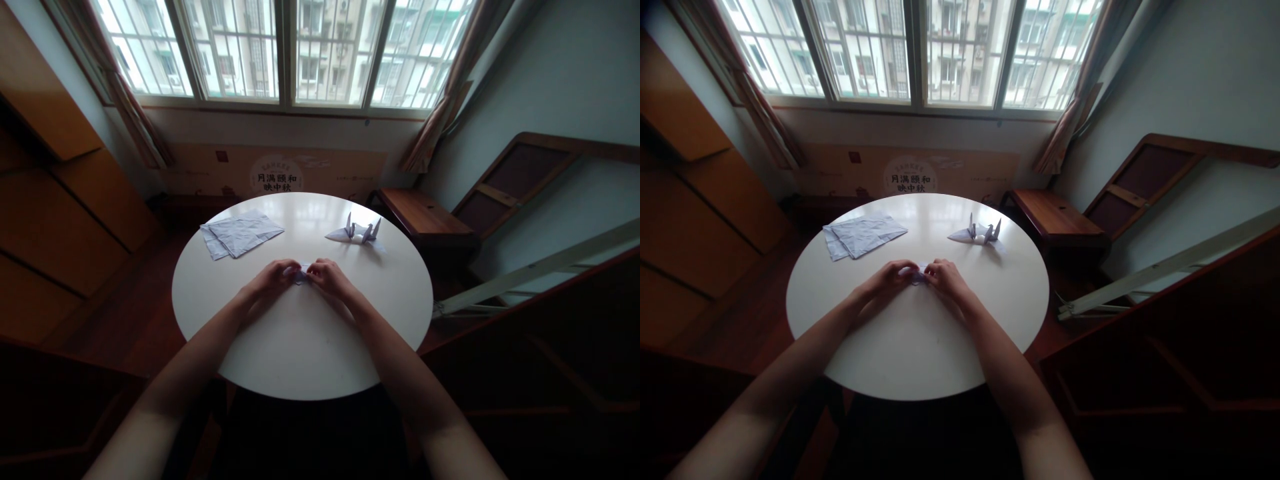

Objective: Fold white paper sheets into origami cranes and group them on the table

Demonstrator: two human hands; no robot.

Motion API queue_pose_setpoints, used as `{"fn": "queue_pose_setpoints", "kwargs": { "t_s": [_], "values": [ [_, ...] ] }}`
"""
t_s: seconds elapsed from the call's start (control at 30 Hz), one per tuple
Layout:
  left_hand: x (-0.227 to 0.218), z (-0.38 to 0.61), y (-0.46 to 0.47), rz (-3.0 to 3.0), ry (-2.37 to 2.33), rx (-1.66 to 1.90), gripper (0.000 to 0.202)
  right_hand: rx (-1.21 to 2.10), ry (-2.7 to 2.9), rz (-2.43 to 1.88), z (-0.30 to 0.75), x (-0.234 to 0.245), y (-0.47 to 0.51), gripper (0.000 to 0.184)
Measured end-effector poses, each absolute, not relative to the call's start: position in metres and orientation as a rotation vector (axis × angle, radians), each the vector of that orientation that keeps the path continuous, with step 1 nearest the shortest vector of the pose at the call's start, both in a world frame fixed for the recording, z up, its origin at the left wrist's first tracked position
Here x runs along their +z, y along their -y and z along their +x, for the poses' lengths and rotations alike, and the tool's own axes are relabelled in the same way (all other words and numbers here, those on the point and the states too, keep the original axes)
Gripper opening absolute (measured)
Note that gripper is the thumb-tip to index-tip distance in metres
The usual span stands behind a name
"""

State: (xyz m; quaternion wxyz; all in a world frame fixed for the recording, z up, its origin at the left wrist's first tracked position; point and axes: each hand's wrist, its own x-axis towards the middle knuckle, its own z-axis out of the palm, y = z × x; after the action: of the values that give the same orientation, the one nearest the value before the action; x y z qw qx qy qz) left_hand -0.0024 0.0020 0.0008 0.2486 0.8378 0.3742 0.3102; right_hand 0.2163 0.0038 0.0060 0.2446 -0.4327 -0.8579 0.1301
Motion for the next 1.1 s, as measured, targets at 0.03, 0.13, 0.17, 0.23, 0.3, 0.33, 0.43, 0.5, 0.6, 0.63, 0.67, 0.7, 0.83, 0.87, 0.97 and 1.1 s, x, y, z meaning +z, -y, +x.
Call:
{"fn": "queue_pose_setpoints", "kwargs": {
  "t_s": [0.03, 0.13, 0.17, 0.23, 0.3, 0.33, 0.43, 0.5, 0.6, 0.63, 0.67, 0.7, 0.83, 0.87, 0.97, 1.1],
  "values": [
    [0.001, -0.001, -0.001, 2.288, -1.073, 0.849, 0.022, 0.356, 2.317, -1.198, 0.215, 0.006, -0.003, 0.013],
    [0.004, 0.003, 0.001, 2.425, -1.138, 0.824, 0.018, 0.319, 2.248, -1.251, 0.214, 0.005, -0.001, 0.021],
    [0.005, 0.004, 0.003, 2.506, -1.152, 0.809, 0.018, 0.317, 2.237, -1.265, 0.214, 0.005, -0.001, 0.020],
    [0.007, 0.006, 0.005, 2.645, -1.229, 0.783, 0.020, 0.373, 2.246, -1.269, 0.214, 0.006, 0.000, 0.014],
    [0.009, 0.007, 0.007, 2.703, -1.323, 0.742, 0.022, 0.460, 2.269, -1.248, 0.213, 0.008, 0.001, 0.018],
    [0.009, 0.007, 0.008, 2.705, -1.348, 0.716, 0.023, 0.477, 2.265, -1.243, 0.212, 0.009, 0.001, 0.021],
    [0.009, 0.008, 0.009, 2.673, -1.315, 0.688, 0.019, 0.357, 2.157, -1.287, 0.211, 0.009, 0.000, 0.020],
    [0.009, 0.008, 0.009, 2.648, -1.232, 0.716, 0.018, 0.240, 2.063, -1.366, 0.213, 0.008, -0.003, 0.024],
    [0.011, 0.009, 0.008, 2.629, -1.107, 0.760, 0.021, 0.246, 2.055, -1.483, 0.218, 0.006, -0.007, 0.025],
    [0.012, 0.010, 0.008, 2.631, -1.096, 0.758, 0.022, 0.284, 2.083, -1.492, 0.219, 0.006, -0.007, 0.023],
    [0.012, 0.010, 0.008, 2.635, -1.111, 0.751, 0.024, 0.327, 2.115, -1.481, 0.220, 0.006, -0.008, 0.021],
    [0.012, 0.010, 0.008, 2.641, -1.144, 0.741, 0.025, 0.369, 2.141, -1.456, 0.220, 0.006, -0.008, 0.019],
    [0.009, 0.008, 0.006, 2.664, -1.285, 0.729, 0.022, 0.511, 2.216, -1.296, 0.217, 0.003, -0.008, 0.016],
    [0.007, 0.007, 0.005, 2.666, -1.310, 0.720, 0.021, 0.526, 2.240, -1.248, 0.216, 0.002, -0.008, 0.015],
    [0.003, 0.002, 0.002, 2.673, -1.380, 0.644, 0.020, 0.458, 2.299, -1.116, 0.216, -0.002, -0.009, 0.019],
    [0.004, -0.002, 0.001, 2.643, -1.370, 0.538, 0.027, 0.375, 2.338, -1.002, 0.217, -0.003, -0.007, 0.021]
  ]
}}
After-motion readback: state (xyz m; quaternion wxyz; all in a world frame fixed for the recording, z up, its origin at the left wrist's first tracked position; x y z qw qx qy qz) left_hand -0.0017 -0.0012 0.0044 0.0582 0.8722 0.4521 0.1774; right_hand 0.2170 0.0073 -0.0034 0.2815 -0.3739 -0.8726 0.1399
